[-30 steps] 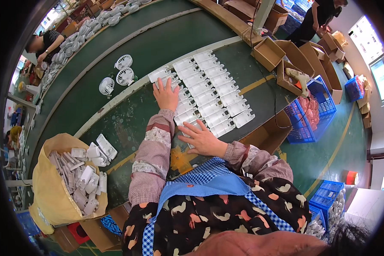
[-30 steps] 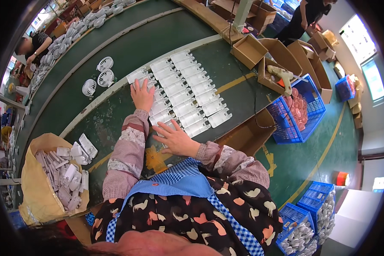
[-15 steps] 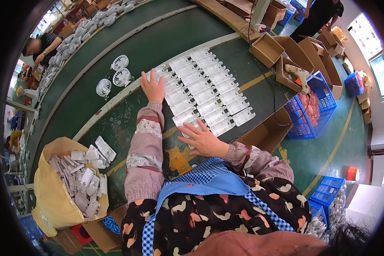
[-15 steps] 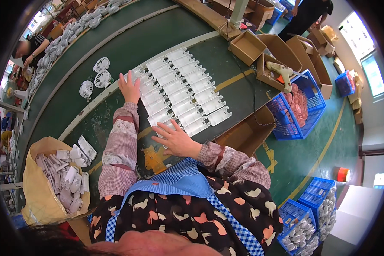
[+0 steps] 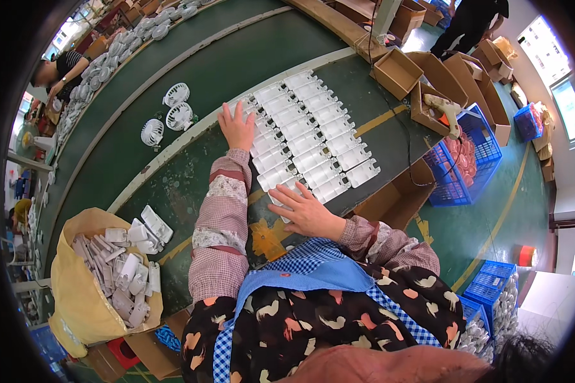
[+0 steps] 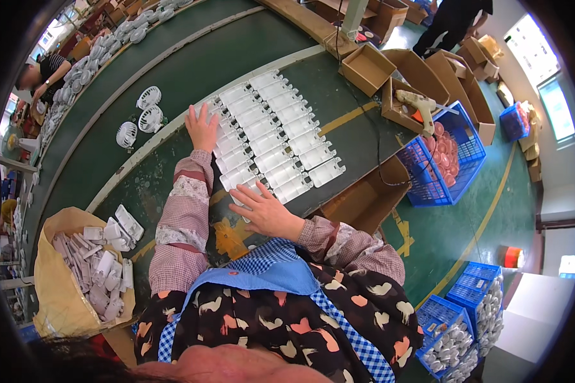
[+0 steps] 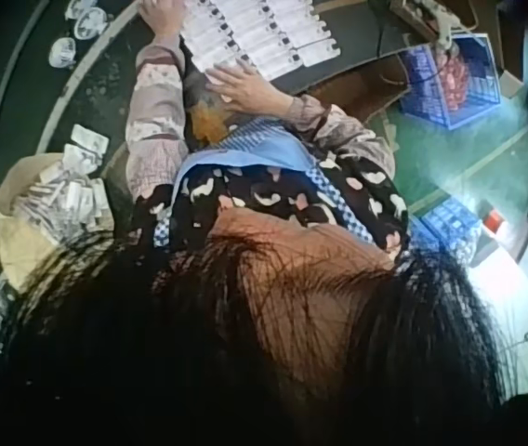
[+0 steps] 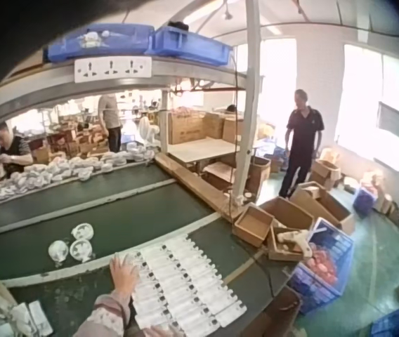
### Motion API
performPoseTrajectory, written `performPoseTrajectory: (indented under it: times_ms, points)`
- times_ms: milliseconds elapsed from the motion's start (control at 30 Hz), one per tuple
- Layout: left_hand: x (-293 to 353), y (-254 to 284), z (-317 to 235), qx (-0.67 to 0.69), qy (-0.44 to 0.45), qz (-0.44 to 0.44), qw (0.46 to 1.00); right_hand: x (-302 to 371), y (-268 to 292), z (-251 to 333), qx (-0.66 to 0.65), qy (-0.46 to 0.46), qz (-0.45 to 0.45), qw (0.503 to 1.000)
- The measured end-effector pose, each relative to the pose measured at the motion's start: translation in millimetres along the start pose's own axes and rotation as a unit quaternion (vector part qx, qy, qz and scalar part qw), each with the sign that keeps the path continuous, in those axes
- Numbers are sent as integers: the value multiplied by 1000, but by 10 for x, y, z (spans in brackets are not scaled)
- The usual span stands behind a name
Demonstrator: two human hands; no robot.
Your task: Assembling white plastic housings onto a tray and using a hot glue gun to secure blue electronic components inside them.
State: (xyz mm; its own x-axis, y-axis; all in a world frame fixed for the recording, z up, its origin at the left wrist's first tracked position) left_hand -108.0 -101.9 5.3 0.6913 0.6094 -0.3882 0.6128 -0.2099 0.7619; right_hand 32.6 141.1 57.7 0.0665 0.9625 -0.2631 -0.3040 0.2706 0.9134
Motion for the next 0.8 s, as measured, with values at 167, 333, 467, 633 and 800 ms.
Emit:
performPoseTrajectory:
  times_ms: [167, 333, 467, 633, 800]
  points:
    - [127, 211, 98, 146, 5, -11, 989, 51, 38, 60, -8, -10, -7, 1000]
    - [398, 438, 31, 224, 61, 0, 973, -49, -52, 180, 18, 28, 13, 999]
    - [674, 515, -47, 244, 79, 14, 966, -121, -168, 146, 42, 34, 7, 999]
    - [888, 478, -231, 241, 74, 46, 966, -92, -185, 23, 67, 8, 10, 998]
    - [899, 462, -273, 239, 68, 32, 968, -127, -148, 21, 51, 6, 17, 999]
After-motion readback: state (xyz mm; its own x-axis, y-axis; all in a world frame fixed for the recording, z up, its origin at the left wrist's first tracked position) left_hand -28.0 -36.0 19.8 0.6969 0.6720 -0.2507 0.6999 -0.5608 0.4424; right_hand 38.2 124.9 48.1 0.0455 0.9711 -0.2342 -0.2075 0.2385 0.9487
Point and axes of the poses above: each hand's wrist, its own x-axis away from the middle knuckle, its own y-axis out of the back of the hand, z = x × y, the point moved 4 cm from there along -x, towards the middle knuckle, and after that the axes turned 13 degrees about y, right-handed, at the moved point
